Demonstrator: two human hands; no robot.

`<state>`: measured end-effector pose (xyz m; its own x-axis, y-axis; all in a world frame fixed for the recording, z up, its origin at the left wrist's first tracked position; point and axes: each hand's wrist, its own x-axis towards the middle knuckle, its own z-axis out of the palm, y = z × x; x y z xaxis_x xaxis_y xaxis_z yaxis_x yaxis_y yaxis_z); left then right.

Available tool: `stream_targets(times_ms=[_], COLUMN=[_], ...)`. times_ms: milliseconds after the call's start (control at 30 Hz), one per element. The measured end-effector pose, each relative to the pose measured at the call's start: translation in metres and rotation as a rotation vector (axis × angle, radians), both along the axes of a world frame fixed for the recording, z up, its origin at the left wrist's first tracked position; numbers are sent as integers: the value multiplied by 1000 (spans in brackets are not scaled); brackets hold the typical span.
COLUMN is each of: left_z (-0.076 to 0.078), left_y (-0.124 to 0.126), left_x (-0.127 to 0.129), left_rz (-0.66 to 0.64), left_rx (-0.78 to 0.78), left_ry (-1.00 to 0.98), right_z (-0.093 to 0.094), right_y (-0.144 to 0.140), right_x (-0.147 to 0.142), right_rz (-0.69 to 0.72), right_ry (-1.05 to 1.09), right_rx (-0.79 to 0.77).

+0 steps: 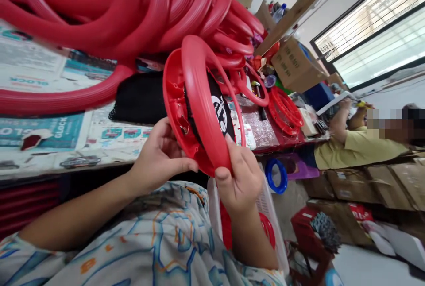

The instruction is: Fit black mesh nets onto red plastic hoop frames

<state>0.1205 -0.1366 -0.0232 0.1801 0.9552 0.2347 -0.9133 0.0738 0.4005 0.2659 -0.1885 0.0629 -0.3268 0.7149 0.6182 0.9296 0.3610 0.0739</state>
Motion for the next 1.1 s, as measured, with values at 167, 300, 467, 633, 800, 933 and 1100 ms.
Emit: stream_targets(times_ms=[167,300,467,633,800,933,1100], left_z=[-2,0,4,10,10,5,0], left_y=[-9,-8,-4,-2,2,4,6], left_x=[9,7,2,-3,-3,0,2], left_rz=[7,15,2,-43,-43,-12,-3], left_rx=[2,-22,7,24,13,38,66], left_ry=[5,17,22,-24,-25,4,14], right_z=[-11,-16,-20,-23,-23,-23,-24], right_y=[-6,-6,4,14,19,22,26], right_x=[5,16,26,31,31,30,34], right_rz=[149,170,220,249,261,276,291], right_ry=[-17,-52,-93,-78,-69,-63,-59], right_rx=[2,74,140,135,98,81,51])
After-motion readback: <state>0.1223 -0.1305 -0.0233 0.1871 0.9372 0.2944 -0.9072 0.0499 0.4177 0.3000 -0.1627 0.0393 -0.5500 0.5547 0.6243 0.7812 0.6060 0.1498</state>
